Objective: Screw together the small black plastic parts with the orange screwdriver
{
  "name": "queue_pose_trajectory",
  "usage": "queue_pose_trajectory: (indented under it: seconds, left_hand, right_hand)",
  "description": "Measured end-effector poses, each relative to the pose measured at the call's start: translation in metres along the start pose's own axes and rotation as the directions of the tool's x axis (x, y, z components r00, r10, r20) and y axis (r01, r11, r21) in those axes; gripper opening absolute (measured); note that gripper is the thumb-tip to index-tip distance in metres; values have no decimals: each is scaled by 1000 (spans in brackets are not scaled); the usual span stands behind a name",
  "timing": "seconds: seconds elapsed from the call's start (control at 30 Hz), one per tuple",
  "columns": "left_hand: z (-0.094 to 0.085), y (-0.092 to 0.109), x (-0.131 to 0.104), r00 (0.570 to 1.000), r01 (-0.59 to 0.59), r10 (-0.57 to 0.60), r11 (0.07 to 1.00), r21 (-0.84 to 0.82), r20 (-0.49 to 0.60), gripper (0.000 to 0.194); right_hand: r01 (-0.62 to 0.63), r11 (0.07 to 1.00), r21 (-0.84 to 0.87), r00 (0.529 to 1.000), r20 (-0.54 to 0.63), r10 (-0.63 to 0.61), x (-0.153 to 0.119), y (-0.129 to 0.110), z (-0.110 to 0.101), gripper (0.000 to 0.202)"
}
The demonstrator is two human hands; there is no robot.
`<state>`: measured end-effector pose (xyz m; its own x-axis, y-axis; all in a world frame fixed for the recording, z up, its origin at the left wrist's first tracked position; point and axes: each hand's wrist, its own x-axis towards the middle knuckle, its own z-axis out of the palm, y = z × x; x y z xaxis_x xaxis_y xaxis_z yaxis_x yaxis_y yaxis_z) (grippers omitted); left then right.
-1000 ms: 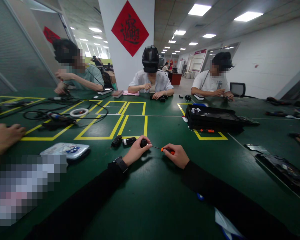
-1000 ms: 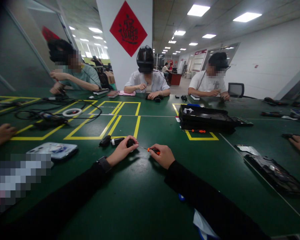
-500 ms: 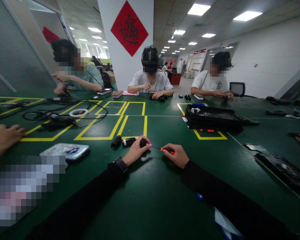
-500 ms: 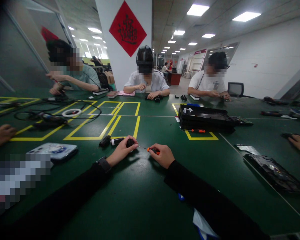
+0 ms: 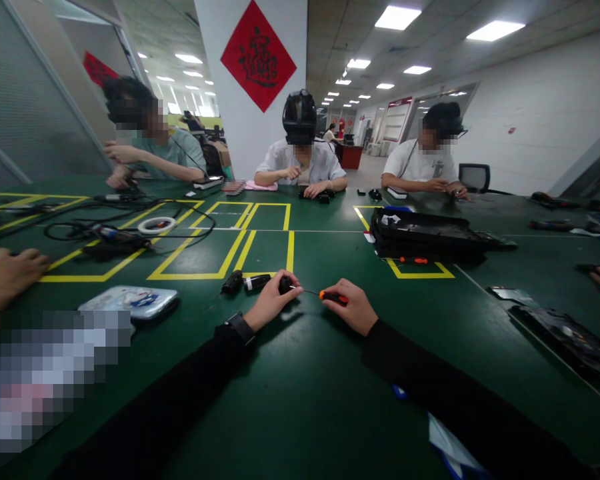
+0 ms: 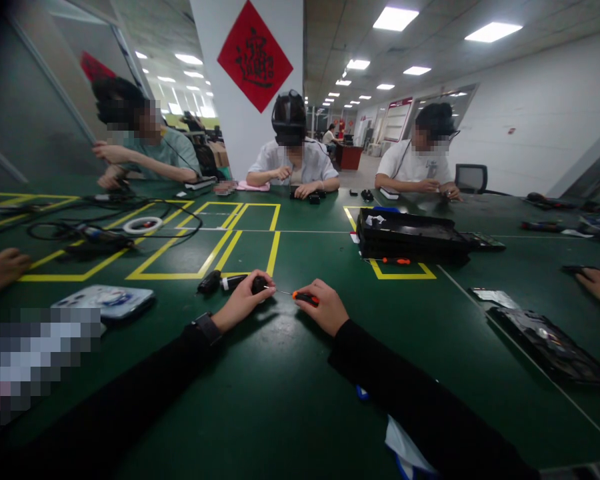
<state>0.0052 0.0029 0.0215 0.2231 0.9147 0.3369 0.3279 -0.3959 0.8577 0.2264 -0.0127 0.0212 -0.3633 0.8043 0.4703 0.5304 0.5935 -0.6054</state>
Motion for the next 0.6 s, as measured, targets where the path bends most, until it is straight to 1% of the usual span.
queue_pose_trajectory:
  seconds: [0.1, 0.2, 0.27, 0.37, 0.47, 0.53, 0.6]
  left_hand:
    - [0, 1, 0, 1000, 5, -5, 1000, -2, 0, 24]
    - [0, 1, 0, 1000, 5, -5, 1000, -6, 3, 24]
    - [0, 2, -1, 1000, 11, -11, 1000, -2, -4, 23]
    - [-1, 2, -1, 1000, 16, -16, 1000, 4, -10, 23]
    - [-1, 2, -1, 1000, 7, -7, 1000, 3, -4, 23]
    - [0, 1, -1, 1000, 1, -1, 1000, 8, 8, 24]
    - [0, 0, -1, 1000, -3, 3, 1000, 16, 15, 24]
  right_hand:
    - [-55, 998, 34, 997, 50, 53, -1, -1, 0, 25]
    - [-91, 996, -25, 994, 58, 92, -1, -5, -2, 25]
    - [-72, 996, -59, 997, 34, 75, 0, -7, -4, 23]
    - [-26, 998, -50, 999, 18, 27, 0, -6, -4, 20]
    - [-32, 999, 18, 999, 42, 31, 0, -4, -2, 14]
    - [-49, 997, 58, 997, 70, 45, -1, -3, 1, 15]
    - [-52, 998, 45, 996, 76, 48, -1, -3, 2, 16]
